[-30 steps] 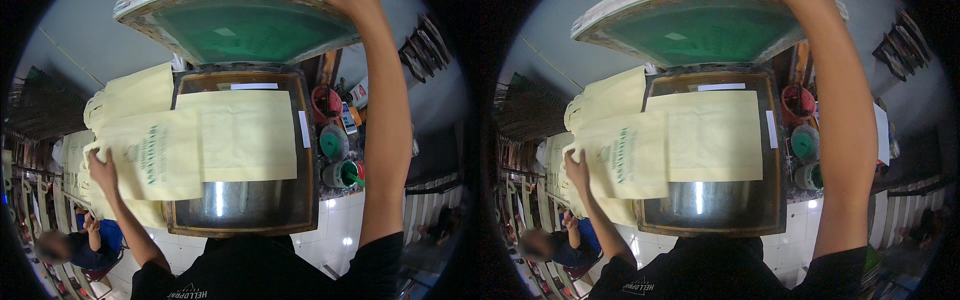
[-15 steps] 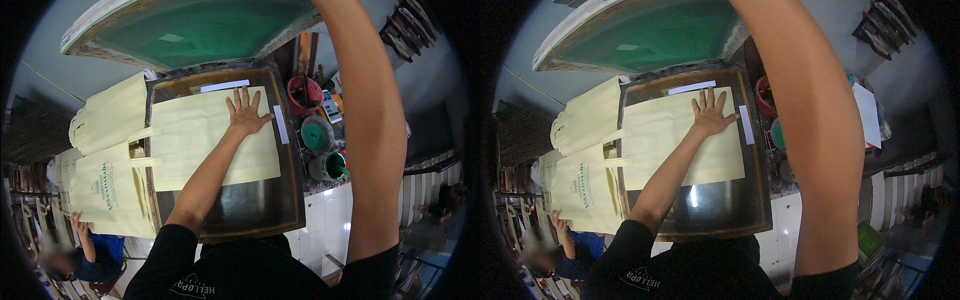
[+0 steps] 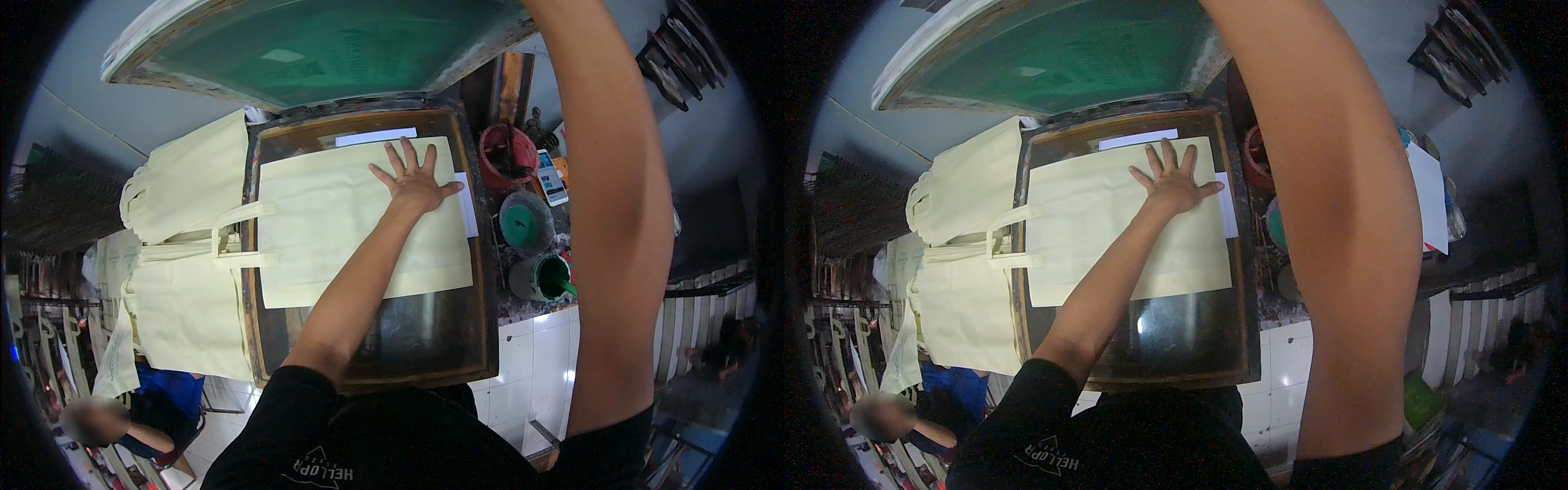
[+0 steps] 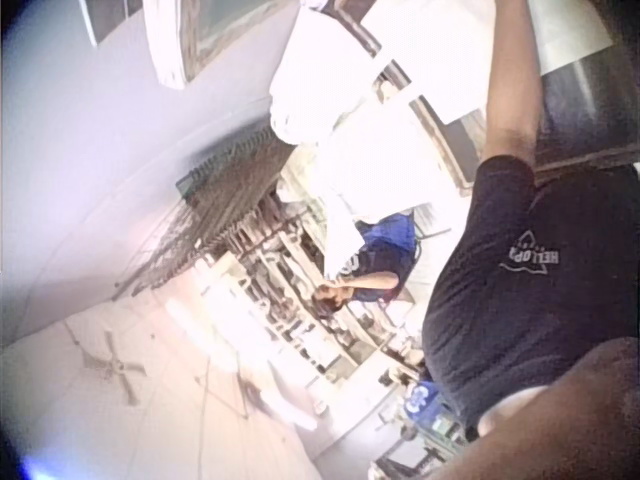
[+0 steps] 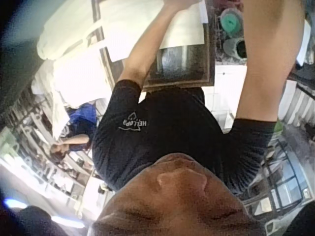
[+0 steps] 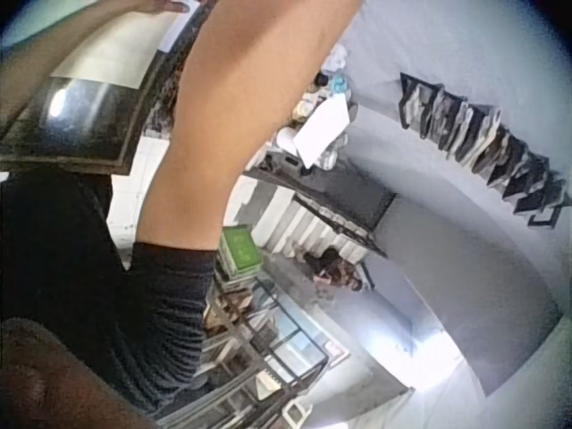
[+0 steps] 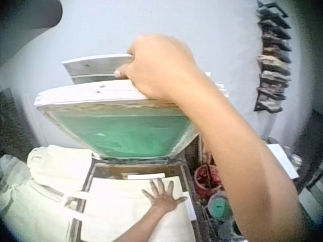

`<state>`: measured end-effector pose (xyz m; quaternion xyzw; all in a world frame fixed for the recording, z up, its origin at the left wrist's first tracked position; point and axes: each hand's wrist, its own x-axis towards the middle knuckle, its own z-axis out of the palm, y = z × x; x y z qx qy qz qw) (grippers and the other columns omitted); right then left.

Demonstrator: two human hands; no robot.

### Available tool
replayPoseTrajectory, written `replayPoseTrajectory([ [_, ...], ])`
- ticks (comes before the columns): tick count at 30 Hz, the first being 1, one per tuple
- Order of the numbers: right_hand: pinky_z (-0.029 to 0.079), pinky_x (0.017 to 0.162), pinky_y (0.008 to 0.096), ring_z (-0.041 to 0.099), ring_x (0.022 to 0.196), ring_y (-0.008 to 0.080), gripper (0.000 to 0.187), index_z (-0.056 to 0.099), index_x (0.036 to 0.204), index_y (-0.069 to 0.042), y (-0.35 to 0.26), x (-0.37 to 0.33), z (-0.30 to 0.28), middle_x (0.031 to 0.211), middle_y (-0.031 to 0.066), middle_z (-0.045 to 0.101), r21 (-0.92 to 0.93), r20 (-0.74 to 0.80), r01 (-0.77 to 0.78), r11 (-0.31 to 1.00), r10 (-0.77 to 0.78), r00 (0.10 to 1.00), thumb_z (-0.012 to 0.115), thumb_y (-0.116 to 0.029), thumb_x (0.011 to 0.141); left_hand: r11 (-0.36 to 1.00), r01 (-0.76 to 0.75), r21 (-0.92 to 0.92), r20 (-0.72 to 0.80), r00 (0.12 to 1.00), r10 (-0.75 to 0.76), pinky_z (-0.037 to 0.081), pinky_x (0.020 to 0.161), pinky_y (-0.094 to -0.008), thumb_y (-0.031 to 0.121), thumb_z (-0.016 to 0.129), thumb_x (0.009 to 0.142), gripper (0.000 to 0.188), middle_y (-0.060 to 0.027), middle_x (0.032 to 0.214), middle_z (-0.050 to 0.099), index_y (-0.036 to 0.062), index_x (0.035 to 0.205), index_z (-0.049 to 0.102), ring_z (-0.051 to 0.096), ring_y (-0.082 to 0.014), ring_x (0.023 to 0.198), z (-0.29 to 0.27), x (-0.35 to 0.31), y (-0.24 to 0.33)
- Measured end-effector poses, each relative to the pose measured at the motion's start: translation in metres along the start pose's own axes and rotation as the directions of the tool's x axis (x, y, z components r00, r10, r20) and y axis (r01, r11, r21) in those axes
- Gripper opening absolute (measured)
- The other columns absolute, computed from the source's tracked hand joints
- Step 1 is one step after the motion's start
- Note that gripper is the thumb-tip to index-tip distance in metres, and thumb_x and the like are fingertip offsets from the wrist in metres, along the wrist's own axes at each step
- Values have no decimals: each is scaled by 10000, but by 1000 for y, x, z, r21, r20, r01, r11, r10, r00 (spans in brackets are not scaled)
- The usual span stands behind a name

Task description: The person performs screen printing on tote bags by placing a bag on the printing bed, lowering the screen, and using a squeegee to spread green ink across the design, repeating this for multiple bags.

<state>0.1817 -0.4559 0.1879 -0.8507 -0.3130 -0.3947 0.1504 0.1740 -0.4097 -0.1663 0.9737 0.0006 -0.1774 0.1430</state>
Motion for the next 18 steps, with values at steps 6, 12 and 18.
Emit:
replayPoseTrajectory([
  [6,544,801,453,709,834,387,383,771,913,27,-2,0,-4,880,248,730,-29,32,-58,998,59,998,718,-352,892,1000,9,22,65,998,-10,-37,1096,-808,824,560,803,1152,-229,1686,-62,186,1643,96,-171,-501,1514,-13,6,9],
  [12,541,744,440,689,748,359,380,758,913,25,-30,-35,-12,788,223,712,149,180,-110,983,82,980,678,-346,927,813,-475,-337,-580,785,218,311,1172,-530,527,638,948,833,-279,1559,374,12,1528,334,362,-397,1459,-29,-37,-43],
  [18,533,696,447,699,867,309,190,683,1003,-73,-71,-183,0,960,127,717,229,123,-72,971,45,991,687,-243,918,-149,-642,-752,-650,760,10,576,870,-391,211,610,1018,343,-210,1054,730,-74,1210,600,731,-266,935,-49,-245,-107],
])
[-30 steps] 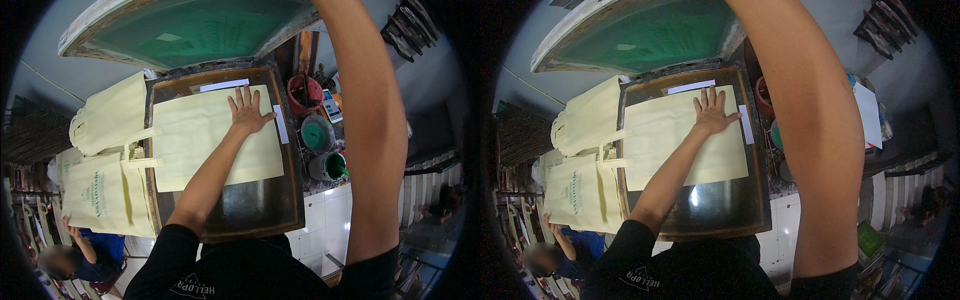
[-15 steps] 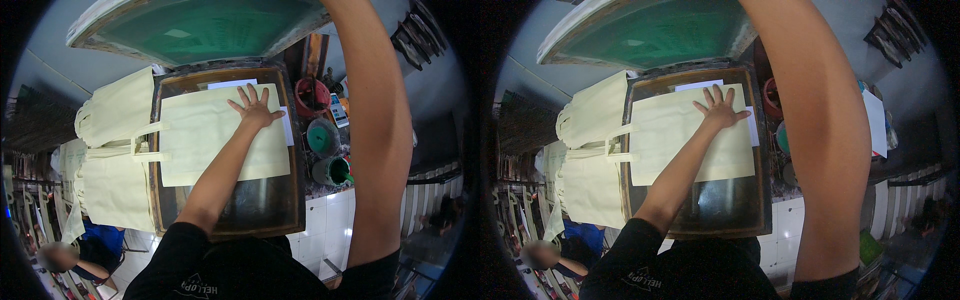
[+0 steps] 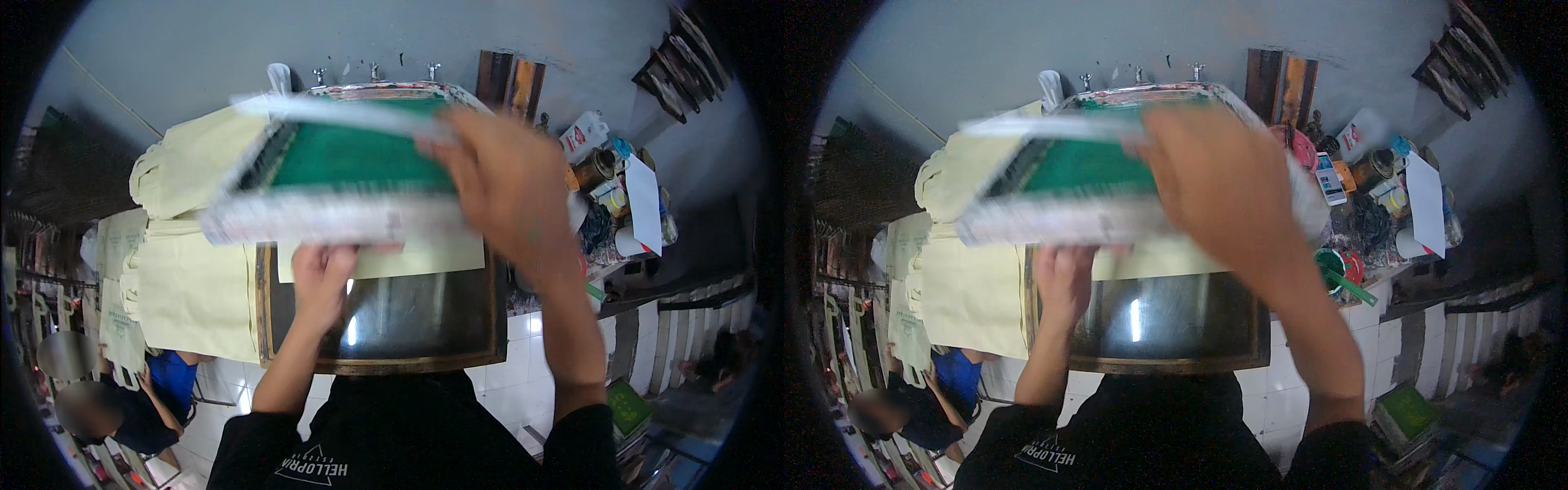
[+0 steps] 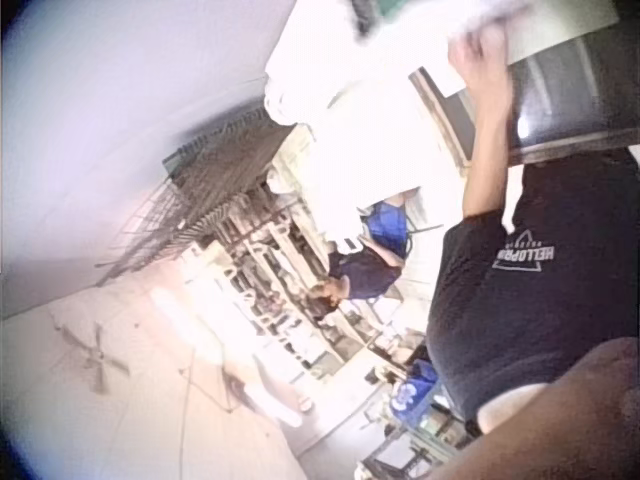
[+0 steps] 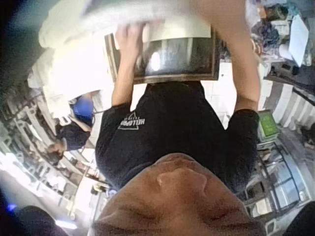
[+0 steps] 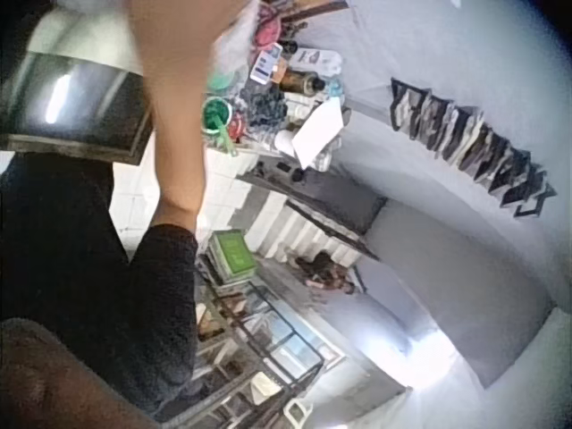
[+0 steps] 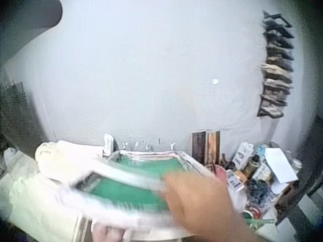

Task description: The person performs screen printing on tote bags by placing a bag on the printing bed, lowering the screen, and using a squeegee to spread green ink across the design, repeating this for multiple bags.

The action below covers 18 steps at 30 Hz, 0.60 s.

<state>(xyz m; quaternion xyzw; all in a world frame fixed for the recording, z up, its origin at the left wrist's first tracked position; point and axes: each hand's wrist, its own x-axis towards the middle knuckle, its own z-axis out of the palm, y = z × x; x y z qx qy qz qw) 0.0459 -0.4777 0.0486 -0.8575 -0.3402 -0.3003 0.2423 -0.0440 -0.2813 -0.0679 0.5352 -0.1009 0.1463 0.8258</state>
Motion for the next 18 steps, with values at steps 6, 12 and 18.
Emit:
replayPoseTrajectory([
  [6,568,726,422,705,871,316,183,639,1028,-52,-11,-143,80,937,146,697,52,222,-18,998,6,975,661,-207,934,764,644,44,-115,763,-637,574,723,-331,211,603,1023,288,-192,902,745,-64,1037,684,715,-213,744,-51,-119,-53],
  [12,548,640,411,702,764,322,201,668,955,-48,5,-137,105,880,116,722,48,459,-107,993,74,886,689,-245,922,670,740,-54,-112,662,-741,557,676,-300,216,633,1006,256,-164,890,738,-36,990,674,703,-188,701,-62,-129,-70],
  [18,541,616,412,694,725,322,195,674,949,-61,-11,-136,69,819,119,712,74,604,-137,988,64,794,702,-251,914,693,721,-35,-143,682,-717,555,657,-304,193,655,987,235,-155,844,722,-42,994,661,703,-195,683,-59,-128,-67],
])
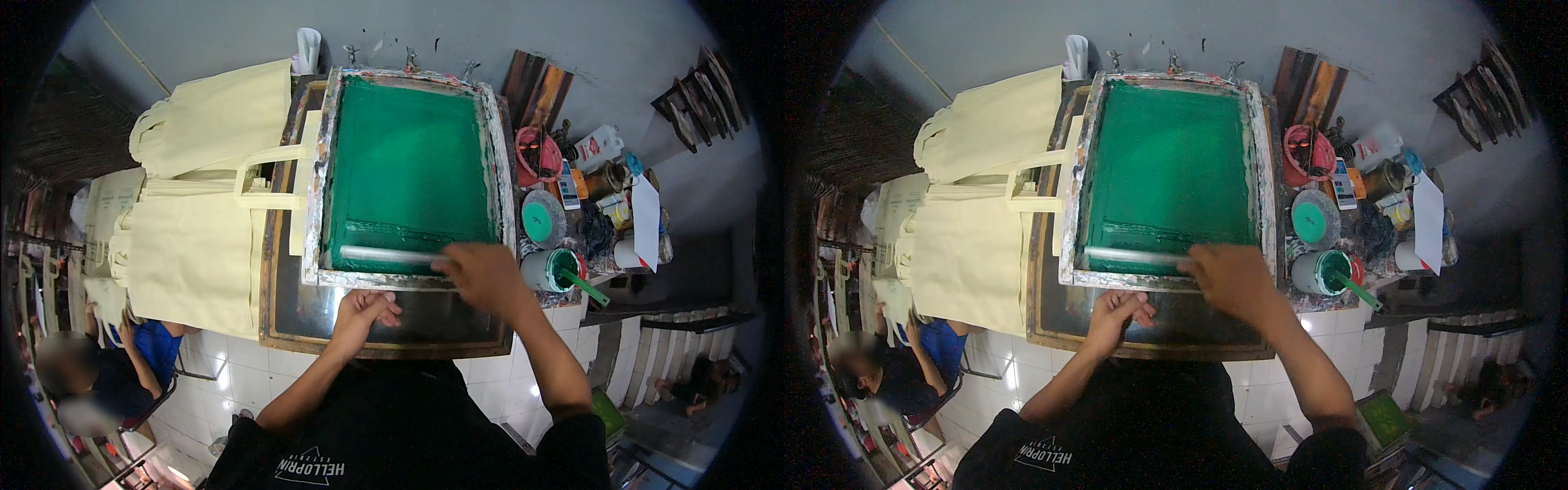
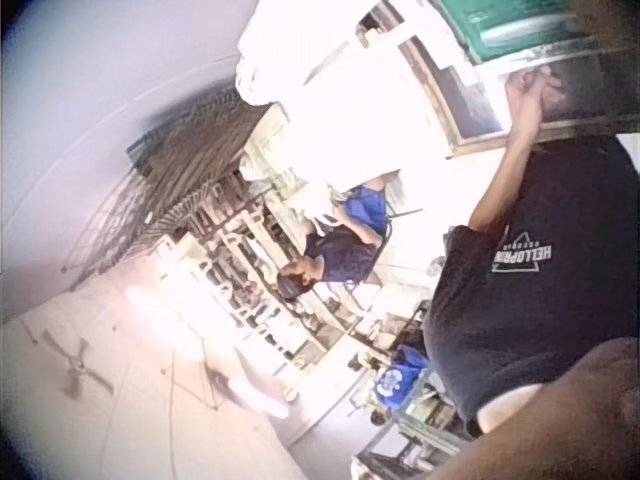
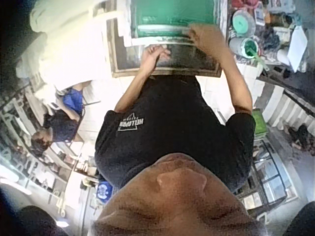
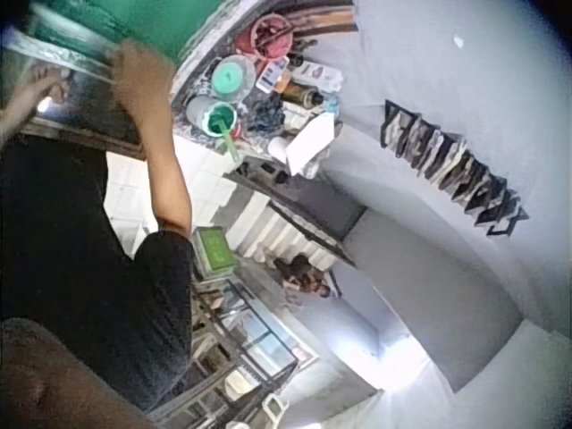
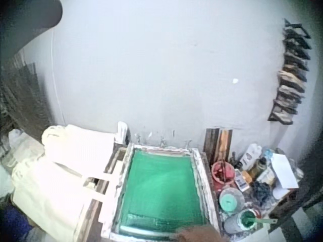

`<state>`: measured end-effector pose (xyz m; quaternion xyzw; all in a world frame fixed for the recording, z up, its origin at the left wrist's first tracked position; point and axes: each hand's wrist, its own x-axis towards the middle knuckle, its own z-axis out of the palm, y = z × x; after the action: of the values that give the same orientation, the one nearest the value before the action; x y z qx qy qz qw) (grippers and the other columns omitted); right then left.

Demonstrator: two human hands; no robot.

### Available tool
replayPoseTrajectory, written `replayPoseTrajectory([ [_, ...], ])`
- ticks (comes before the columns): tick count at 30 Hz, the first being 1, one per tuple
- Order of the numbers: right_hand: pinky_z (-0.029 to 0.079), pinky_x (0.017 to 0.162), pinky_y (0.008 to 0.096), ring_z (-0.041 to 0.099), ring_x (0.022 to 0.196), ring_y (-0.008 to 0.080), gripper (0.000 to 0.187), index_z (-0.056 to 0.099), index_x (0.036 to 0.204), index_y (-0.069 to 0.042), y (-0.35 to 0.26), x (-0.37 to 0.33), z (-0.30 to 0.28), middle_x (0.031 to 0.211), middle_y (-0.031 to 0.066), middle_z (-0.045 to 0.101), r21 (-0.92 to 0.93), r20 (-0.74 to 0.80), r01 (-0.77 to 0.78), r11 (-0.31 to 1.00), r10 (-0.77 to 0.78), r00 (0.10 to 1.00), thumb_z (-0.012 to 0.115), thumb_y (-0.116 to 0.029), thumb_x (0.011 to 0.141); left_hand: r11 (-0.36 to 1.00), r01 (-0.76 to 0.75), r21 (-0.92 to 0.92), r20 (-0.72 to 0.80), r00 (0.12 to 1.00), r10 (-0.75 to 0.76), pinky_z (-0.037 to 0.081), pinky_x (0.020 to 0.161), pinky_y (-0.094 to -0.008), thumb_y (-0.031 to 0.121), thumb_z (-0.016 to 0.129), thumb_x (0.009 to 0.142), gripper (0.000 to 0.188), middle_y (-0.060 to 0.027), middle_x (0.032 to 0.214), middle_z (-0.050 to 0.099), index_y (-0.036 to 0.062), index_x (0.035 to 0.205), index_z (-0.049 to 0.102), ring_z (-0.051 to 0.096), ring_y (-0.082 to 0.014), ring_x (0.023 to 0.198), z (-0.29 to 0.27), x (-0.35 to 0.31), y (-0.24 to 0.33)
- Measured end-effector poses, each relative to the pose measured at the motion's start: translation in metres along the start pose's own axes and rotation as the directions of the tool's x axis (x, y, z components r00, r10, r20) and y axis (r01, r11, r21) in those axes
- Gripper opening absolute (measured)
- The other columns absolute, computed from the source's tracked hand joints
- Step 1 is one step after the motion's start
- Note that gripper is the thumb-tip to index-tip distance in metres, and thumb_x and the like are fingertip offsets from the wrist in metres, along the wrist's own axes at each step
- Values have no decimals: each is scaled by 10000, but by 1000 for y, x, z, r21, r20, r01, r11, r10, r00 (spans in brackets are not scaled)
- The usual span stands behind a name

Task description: The person performs screen printing on tote bags by placing a bag on the printing bed, lowering the screen, and using a squeegee to spread green ink across the design, repeating this for multiple bags.

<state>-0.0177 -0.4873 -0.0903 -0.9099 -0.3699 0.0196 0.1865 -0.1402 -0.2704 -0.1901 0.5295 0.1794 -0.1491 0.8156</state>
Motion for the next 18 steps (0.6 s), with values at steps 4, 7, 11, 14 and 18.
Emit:
replayPoseTrajectory([
  [4,549,625,397,711,768,270,172,655,976,-93,-12,-12,29,889,101,726,-121,-161,98,988,-117,980,713,-228,887,1000,-15,-1,-15,1000,15,553,652,-308,179,665,977,226,-156,819,713,-46,982,654,700,-200,668,3,-2,-1],
  [7,544,611,401,703,741,257,175,641,971,-99,12,7,47,847,94,712,-208,-237,122,971,-171,956,710,-236,886,1000,2,-15,3,1000,-2,551,645,-311,172,657,979,223,-159,809,710,-51,980,645,696,-203,658,1,-2,0],
  [11,520,582,436,680,691,302,211,641,971,-93,66,83,42,760,130,675,-219,-169,100,971,-138,976,678,-295,925,999,7,-39,2,1000,-7,562,635,-325,142,633,983,199,-165,803,707,-58,983,636,697,-217,652,-4,-3,-4],
  [14,507,630,507,667,707,369,305,650,977,-81,116,155,22,746,176,664,-267,-131,-6,964,-30,991,630,-385,967,997,69,-25,76,995,-67,585,667,-342,147,601,987,223,-185,829,712,-72,1020,627,717,-244,688,-7,2,2],
  [18,530,808,538,696,901,417,429,707,1159,-129,153,235,-25,908,180,730,-77,52,-95,993,99,994,642,-486,930,922,218,-320,128,974,-185,594,832,-379,156,552,979,338,-283,1118,694,-98,1201,578,731,-324,950,-6,-2,26],
])
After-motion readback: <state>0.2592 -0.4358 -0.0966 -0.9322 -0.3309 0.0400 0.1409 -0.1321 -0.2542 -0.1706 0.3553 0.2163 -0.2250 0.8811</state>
